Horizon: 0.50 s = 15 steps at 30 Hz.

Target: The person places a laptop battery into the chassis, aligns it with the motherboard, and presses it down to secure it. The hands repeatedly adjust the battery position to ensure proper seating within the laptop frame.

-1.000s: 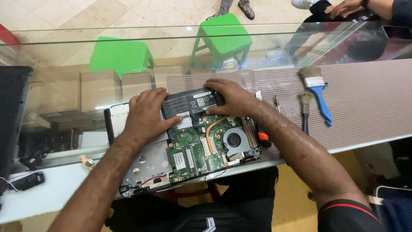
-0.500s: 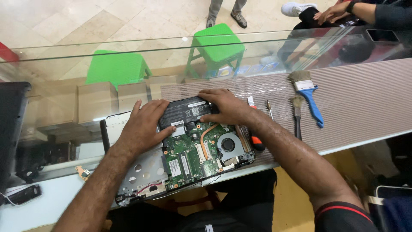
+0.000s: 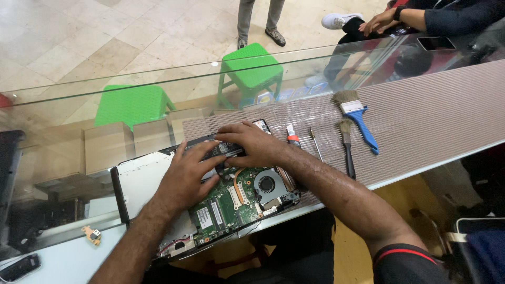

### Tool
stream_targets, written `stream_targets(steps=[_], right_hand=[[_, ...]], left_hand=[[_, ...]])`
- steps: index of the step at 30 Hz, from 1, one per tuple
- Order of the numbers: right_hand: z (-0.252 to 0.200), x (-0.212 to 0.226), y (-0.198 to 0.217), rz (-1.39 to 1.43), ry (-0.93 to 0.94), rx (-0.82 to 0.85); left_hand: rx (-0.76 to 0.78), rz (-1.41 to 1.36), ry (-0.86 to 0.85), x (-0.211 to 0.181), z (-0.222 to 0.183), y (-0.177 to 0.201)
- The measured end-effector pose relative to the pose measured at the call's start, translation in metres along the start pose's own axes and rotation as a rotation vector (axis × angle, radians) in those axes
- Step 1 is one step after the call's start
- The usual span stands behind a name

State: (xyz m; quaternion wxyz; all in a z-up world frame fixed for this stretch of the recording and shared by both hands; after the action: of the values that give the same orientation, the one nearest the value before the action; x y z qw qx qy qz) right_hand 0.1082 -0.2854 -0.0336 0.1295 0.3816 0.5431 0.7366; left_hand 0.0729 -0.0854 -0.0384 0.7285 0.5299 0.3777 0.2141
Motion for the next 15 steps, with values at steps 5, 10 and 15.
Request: stream_targets(steps=[5,10,15], right_hand=[[0.004,-0.001,-0.007,-0.009,-0.003,0.026],[0.007,0.009,-0.009,-0.069,0.024,0.046],[0.01,0.036,0.003,0.073,0.126,0.003]], left_hand=[[-0.093,-0.134,-0.008,0.0,-0.003,0.009],[-0.062,-0.246,-0.024,-0.003,-0.009,0.02],[-0.091,-0.291,0.034,0.005,-0.009,0.013]])
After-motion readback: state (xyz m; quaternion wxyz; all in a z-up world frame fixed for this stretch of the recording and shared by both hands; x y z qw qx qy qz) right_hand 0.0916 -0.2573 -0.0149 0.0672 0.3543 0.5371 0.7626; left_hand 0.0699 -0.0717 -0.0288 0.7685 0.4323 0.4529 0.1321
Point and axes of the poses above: each hand's wrist, its own z-axis towards the middle knuckle, its own y-axis out of the back of the hand, x = y × z, the point moved 4 cm from there along z, towards the middle knuckle, and after that the axes turned 6 degrees about y, right-handed, at the moved point
